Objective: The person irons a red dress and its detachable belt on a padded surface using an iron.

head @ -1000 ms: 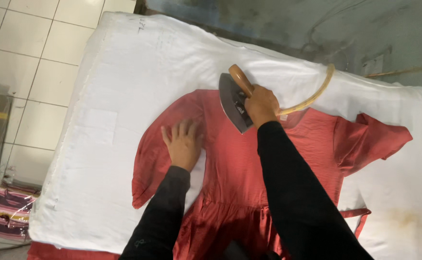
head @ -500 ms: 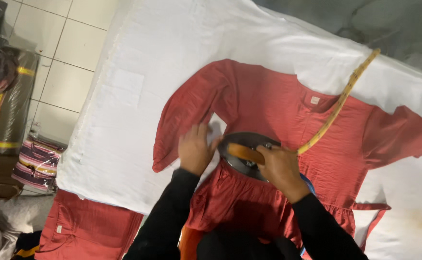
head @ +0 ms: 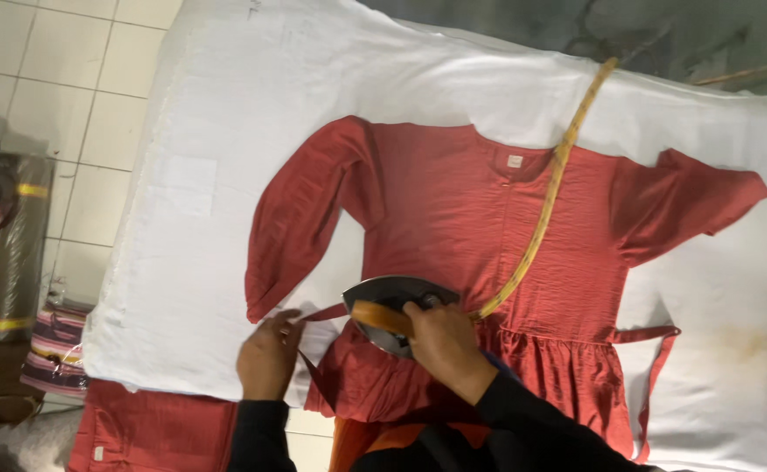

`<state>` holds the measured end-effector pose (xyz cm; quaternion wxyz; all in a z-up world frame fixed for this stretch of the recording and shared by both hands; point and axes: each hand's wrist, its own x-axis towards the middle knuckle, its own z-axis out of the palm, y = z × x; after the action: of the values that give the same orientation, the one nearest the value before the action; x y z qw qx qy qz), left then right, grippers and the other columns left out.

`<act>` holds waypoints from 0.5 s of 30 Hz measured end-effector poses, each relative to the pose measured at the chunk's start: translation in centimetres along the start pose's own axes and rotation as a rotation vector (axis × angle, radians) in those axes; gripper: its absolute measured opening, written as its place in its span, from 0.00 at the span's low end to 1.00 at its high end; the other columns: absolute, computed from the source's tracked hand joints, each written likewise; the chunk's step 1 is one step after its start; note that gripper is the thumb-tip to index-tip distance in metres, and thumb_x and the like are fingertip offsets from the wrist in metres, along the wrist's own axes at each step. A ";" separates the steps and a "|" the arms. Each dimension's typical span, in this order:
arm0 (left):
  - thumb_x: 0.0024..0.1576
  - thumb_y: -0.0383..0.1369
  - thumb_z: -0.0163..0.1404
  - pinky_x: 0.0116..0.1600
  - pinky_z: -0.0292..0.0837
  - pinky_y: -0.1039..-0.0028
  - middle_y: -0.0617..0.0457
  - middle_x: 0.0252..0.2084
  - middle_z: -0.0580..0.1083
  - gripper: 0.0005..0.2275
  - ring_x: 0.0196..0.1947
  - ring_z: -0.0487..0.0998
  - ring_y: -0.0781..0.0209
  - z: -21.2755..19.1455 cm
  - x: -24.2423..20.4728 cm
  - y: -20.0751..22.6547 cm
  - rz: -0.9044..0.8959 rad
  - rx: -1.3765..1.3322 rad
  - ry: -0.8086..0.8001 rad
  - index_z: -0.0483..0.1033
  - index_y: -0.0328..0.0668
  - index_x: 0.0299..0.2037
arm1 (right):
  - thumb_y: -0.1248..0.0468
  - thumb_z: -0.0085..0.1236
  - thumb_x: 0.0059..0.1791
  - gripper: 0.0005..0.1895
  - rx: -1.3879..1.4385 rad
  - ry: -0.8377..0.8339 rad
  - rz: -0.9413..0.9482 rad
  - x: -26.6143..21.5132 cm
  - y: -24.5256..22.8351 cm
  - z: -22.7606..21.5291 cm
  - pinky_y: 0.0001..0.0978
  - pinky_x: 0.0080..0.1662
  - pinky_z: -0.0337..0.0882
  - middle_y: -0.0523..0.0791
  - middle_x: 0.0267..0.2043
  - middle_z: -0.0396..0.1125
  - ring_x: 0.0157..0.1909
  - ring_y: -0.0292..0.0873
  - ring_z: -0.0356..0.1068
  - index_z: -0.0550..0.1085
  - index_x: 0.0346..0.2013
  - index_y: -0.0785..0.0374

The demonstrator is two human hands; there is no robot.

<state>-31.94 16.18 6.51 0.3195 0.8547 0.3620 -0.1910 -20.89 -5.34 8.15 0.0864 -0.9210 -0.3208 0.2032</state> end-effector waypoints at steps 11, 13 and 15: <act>0.56 0.43 0.36 0.62 0.39 0.47 0.61 0.62 0.59 0.20 0.64 0.54 0.57 6.8 0.3 8.6 0.703 0.206 0.478 0.57 0.57 0.60 | 0.53 0.54 0.38 0.20 0.206 -0.046 0.443 -0.8 8.9 -4.4 0.48 0.36 0.66 0.47 0.29 0.70 0.34 0.55 0.69 0.69 0.44 0.48; 0.56 0.47 0.34 0.62 0.38 0.45 0.60 0.62 0.59 0.22 0.64 0.55 0.56 8.8 2.9 7.1 0.690 0.298 0.557 0.57 0.56 0.60 | 0.57 0.49 0.36 0.16 0.243 0.037 0.550 -0.4 11.9 -6.0 0.47 0.35 0.65 0.48 0.28 0.70 0.34 0.55 0.69 0.70 0.39 0.47; 0.56 0.51 0.32 0.62 0.37 0.43 0.60 0.63 0.59 0.24 0.64 0.57 0.56 9.5 4.3 6.4 0.677 0.387 0.647 0.57 0.56 0.61 | 0.60 0.45 0.35 0.14 0.275 0.133 0.649 0.4 14.5 -7.8 0.45 0.35 0.65 0.48 0.27 0.69 0.35 0.55 0.69 0.72 0.34 0.46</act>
<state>-25.20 8.41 -0.09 0.0707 0.9830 0.1032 0.1344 -9.19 -16.63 10.87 0.1610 -0.9659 0.0251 0.2010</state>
